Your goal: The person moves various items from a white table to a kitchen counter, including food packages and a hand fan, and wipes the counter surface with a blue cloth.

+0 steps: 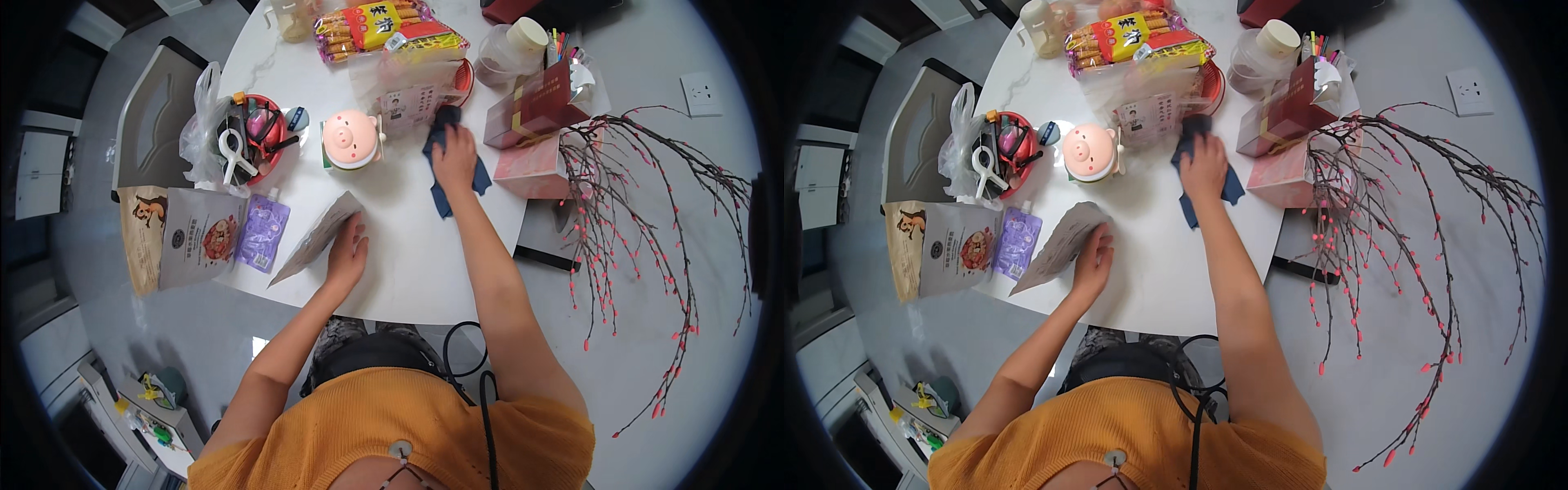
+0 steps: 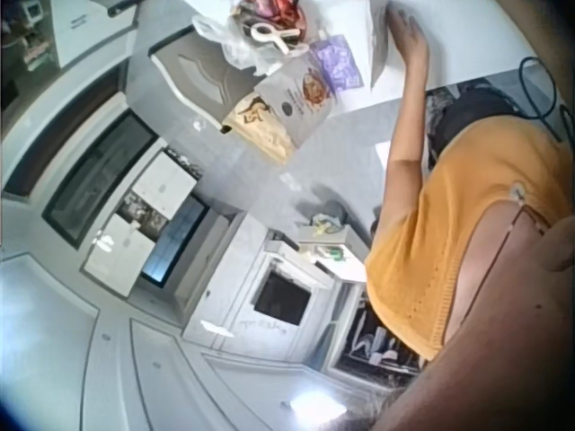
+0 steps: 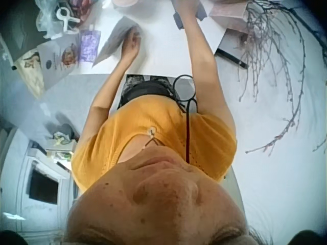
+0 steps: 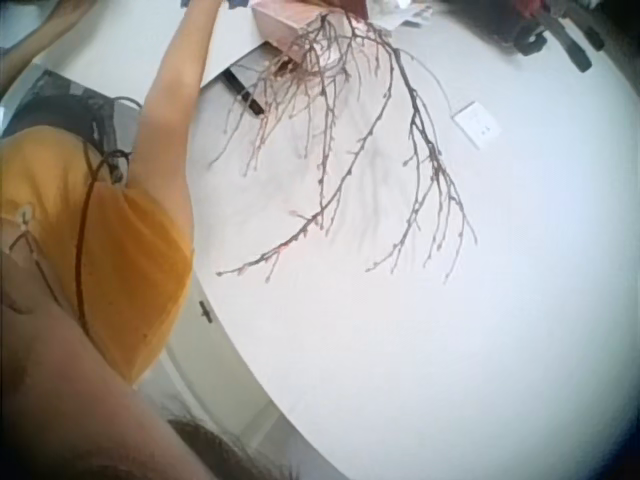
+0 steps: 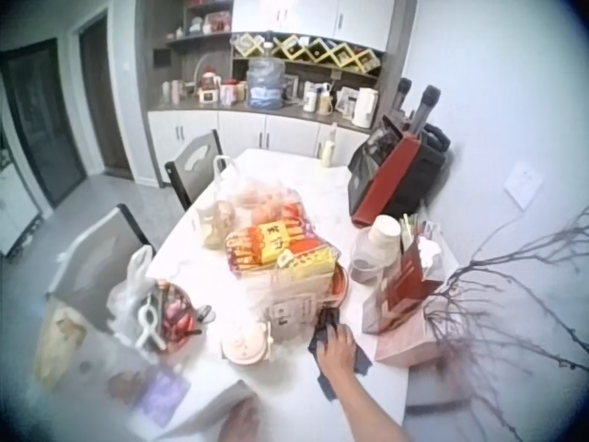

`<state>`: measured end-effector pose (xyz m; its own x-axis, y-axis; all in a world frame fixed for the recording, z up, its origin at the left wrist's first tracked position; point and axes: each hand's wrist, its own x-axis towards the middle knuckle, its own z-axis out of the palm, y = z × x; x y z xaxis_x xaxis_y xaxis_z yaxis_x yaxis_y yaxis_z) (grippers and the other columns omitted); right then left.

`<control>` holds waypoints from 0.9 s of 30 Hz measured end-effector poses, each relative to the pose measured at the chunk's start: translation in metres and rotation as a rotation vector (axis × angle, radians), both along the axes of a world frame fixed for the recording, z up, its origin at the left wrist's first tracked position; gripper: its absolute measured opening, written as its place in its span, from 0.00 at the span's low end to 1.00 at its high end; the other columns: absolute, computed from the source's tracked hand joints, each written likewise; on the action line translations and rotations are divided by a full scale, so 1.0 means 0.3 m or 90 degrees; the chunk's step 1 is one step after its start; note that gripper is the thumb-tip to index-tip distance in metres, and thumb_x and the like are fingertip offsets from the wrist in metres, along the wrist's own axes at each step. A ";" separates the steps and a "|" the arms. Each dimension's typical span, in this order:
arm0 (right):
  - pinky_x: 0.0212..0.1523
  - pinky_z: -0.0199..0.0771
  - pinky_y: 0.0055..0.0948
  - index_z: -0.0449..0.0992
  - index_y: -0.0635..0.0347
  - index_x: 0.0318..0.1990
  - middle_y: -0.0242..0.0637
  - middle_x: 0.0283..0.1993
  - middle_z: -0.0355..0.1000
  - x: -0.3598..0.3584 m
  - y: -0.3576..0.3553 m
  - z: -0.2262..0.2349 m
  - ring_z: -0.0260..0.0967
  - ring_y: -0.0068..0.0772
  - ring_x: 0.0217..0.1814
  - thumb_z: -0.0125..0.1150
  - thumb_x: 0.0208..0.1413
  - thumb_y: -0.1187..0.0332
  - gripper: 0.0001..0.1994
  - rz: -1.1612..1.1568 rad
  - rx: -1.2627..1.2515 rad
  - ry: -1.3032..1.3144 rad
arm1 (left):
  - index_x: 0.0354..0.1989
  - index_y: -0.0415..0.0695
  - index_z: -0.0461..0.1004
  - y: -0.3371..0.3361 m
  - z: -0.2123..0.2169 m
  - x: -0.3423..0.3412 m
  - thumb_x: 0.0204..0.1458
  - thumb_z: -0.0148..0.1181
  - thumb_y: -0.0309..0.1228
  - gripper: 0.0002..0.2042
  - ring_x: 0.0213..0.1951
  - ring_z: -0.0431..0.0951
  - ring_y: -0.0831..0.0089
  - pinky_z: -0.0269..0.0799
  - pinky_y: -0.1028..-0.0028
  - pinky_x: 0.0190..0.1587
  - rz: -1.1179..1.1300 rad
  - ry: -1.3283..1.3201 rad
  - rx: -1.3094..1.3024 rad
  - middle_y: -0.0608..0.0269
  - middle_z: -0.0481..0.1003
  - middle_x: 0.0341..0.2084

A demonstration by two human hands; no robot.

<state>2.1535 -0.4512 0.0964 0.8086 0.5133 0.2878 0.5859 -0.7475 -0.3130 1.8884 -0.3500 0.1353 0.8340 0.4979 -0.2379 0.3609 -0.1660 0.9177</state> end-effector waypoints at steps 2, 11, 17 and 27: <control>0.59 0.54 0.43 0.66 0.62 0.51 0.49 0.56 0.60 -0.070 0.024 0.008 0.53 0.52 0.60 0.56 0.46 0.64 0.23 0.074 0.025 0.000 | 0.58 0.41 0.56 0.009 0.000 -0.010 0.50 0.49 0.22 0.24 0.53 0.66 0.59 0.63 0.67 0.54 0.003 0.034 0.006 0.50 0.63 0.53; 0.59 0.54 0.44 0.66 0.57 0.52 0.44 0.58 0.59 -0.330 -0.114 0.122 0.52 0.49 0.61 0.60 0.43 0.65 0.25 0.303 0.008 0.137 | 0.60 0.42 0.55 0.004 -0.067 -0.007 0.51 0.47 0.25 0.25 0.59 0.59 0.55 0.53 0.65 0.60 0.014 -0.003 0.111 0.48 0.60 0.57; 0.60 0.52 0.43 0.65 0.51 0.53 0.35 0.60 0.58 -0.439 -0.423 0.161 0.52 0.41 0.63 0.63 0.40 0.63 0.28 0.559 -0.109 0.191 | 0.60 0.42 0.55 -0.006 -0.059 -0.015 0.51 0.48 0.26 0.25 0.59 0.59 0.55 0.53 0.65 0.60 0.031 0.003 0.102 0.50 0.60 0.57; 0.57 0.52 0.41 0.60 0.51 0.59 0.38 0.64 0.53 -0.038 -0.130 0.044 0.50 0.42 0.62 0.56 0.49 0.61 0.27 -0.014 -0.106 -0.007 | 0.59 0.41 0.56 -0.017 -0.058 -0.035 0.50 0.48 0.23 0.24 0.57 0.61 0.59 0.59 0.68 0.57 0.030 0.009 0.158 0.50 0.61 0.55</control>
<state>2.1421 -0.4902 0.1097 0.8177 0.5364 0.2089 0.5710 -0.8016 -0.1769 1.8780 -0.3552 0.1178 0.8059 0.5807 -0.1153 0.3862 -0.3681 0.8458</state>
